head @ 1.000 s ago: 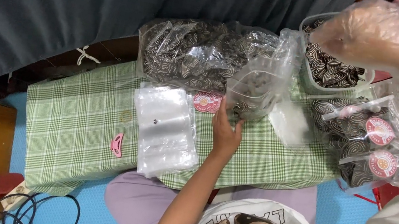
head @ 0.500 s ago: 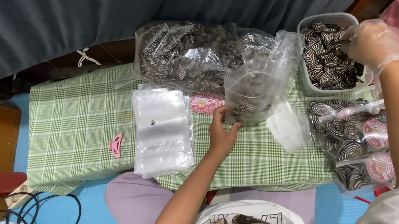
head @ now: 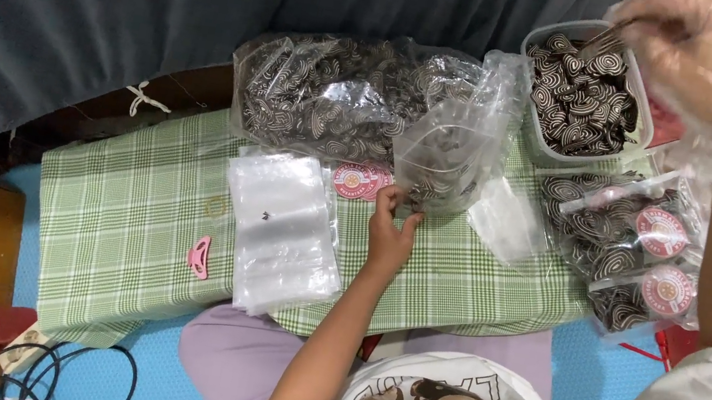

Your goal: Packing individual snacks into small plastic bags and organizing them on a workspace.

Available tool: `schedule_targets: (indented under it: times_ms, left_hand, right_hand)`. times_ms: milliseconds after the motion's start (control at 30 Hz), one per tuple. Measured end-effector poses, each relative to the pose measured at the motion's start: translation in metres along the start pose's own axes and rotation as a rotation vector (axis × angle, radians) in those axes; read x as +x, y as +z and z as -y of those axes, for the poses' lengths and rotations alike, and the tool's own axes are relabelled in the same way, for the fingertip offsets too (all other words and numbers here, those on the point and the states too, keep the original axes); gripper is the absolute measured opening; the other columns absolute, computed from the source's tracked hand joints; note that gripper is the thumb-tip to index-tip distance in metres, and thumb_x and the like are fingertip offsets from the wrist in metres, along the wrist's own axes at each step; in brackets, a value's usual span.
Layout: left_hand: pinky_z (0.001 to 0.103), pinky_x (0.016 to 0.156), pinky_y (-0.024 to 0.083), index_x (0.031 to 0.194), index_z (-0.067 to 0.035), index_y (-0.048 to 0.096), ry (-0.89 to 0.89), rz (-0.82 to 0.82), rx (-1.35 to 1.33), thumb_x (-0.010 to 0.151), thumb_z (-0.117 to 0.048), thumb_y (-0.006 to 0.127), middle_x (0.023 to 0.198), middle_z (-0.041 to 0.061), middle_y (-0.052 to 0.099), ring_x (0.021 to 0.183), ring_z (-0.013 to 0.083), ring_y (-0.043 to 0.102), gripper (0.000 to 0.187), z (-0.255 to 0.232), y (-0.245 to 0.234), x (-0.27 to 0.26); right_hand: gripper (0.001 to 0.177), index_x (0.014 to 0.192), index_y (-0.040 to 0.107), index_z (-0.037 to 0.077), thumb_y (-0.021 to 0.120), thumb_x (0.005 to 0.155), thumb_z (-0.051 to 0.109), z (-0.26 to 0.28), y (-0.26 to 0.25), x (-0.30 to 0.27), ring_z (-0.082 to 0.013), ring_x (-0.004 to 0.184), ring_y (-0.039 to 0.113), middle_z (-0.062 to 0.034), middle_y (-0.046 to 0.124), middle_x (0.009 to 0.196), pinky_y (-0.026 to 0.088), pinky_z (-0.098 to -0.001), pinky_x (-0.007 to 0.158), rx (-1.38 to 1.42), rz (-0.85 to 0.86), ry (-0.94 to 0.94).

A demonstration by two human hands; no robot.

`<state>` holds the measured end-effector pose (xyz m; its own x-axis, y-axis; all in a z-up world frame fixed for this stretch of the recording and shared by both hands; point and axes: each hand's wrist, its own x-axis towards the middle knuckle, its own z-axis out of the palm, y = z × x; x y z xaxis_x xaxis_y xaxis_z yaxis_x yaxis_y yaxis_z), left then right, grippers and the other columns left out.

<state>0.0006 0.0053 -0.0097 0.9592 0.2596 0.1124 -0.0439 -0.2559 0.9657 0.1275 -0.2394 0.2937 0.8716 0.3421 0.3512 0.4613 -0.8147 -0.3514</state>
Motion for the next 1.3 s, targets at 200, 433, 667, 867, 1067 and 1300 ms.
schedule_targets:
  times_ms: [200, 433, 667, 867, 1067, 1300]
  left_hand:
    - [0.038, 0.09, 0.051, 0.122, -0.011, 0.043, 0.018, -0.011, -0.041, 0.081, 0.007, 0.069, 0.114, 0.011, 0.064, 0.105, 0.0273, 0.066, 0.052, -0.004, -0.002, -0.002]
    - [0.044, 0.094, 0.05, 0.122, -0.01, 0.043, 0.023, 0.003, -0.105, 0.086, 0.007, 0.066, 0.112, 0.016, 0.066, 0.105, 0.0316, 0.066, 0.046, 0.0, -0.001, -0.002]
    - [0.053, 0.099, 0.048, 0.122, -0.008, 0.044, 0.004, 0.023, -0.139, 0.091, 0.006, 0.066, 0.113, 0.022, 0.065, 0.109, 0.0391, 0.064, 0.04, -0.01, -0.005, -0.003]
    - [0.056, 0.101, 0.046, 0.127, -0.005, 0.046, 0.021, 0.002, -0.174, 0.09, 0.009, 0.064, 0.114, 0.026, 0.063, 0.112, 0.0451, 0.061, 0.044, -0.008, -0.001, 0.0]
    - [0.05, 0.103, 0.047, 0.129, -0.009, 0.047, -0.004, 0.01, -0.156, 0.078, -0.002, 0.082, 0.118, 0.02, 0.065, 0.116, 0.0376, 0.062, 0.063, -0.005, -0.002, 0.004]
    - [0.05, 0.105, 0.046, 0.126, -0.008, 0.053, -0.017, 0.031, -0.211, 0.07, -0.011, 0.091, 0.118, 0.02, 0.067, 0.121, 0.0398, 0.059, 0.067, 0.003, 0.001, 0.022]
  right_hand:
    - [0.019, 0.103, 0.077, 0.006, 0.081, 0.089, -0.005, 0.089, 0.009, -0.017, -0.015, 0.066, 0.063, -0.0061, 0.075, 0.089, 0.052, -0.0285, 0.064, -0.128, -0.103, -0.59]
    - [0.006, 0.093, 0.069, 0.009, 0.066, 0.09, 0.005, 0.115, 0.048, -0.006, -0.0192, 0.074, 0.068, -0.0042, 0.07, 0.083, 0.057, -0.0313, 0.072, -0.099, 0.176, -0.454]
    - [0.012, 0.103, 0.074, 0.006, 0.067, 0.093, 0.006, 0.118, 0.053, -0.011, -0.0204, 0.073, 0.073, -0.0066, 0.07, 0.079, 0.06, -0.0281, 0.069, 0.008, 0.333, -0.205]
    - [0.011, 0.086, 0.076, 0.006, 0.073, 0.091, 0.015, 0.139, 0.035, -0.017, -0.0249, 0.078, 0.074, -0.0123, 0.074, 0.079, 0.06, -0.0328, 0.076, 0.078, 0.384, -0.003]
    - [0.021, 0.094, 0.078, 0.003, 0.064, 0.099, 0.018, 0.128, 0.038, -0.022, -0.034, 0.084, 0.074, -0.0198, 0.076, 0.089, 0.061, -0.041, 0.08, 0.179, 0.275, -0.116]
    - [0.021, 0.076, 0.075, 0.001, 0.073, 0.09, 0.017, 0.111, 0.037, -0.024, -0.0384, 0.09, 0.073, -0.0194, 0.075, 0.08, 0.059, -0.0465, 0.085, 0.285, 0.251, -0.323]
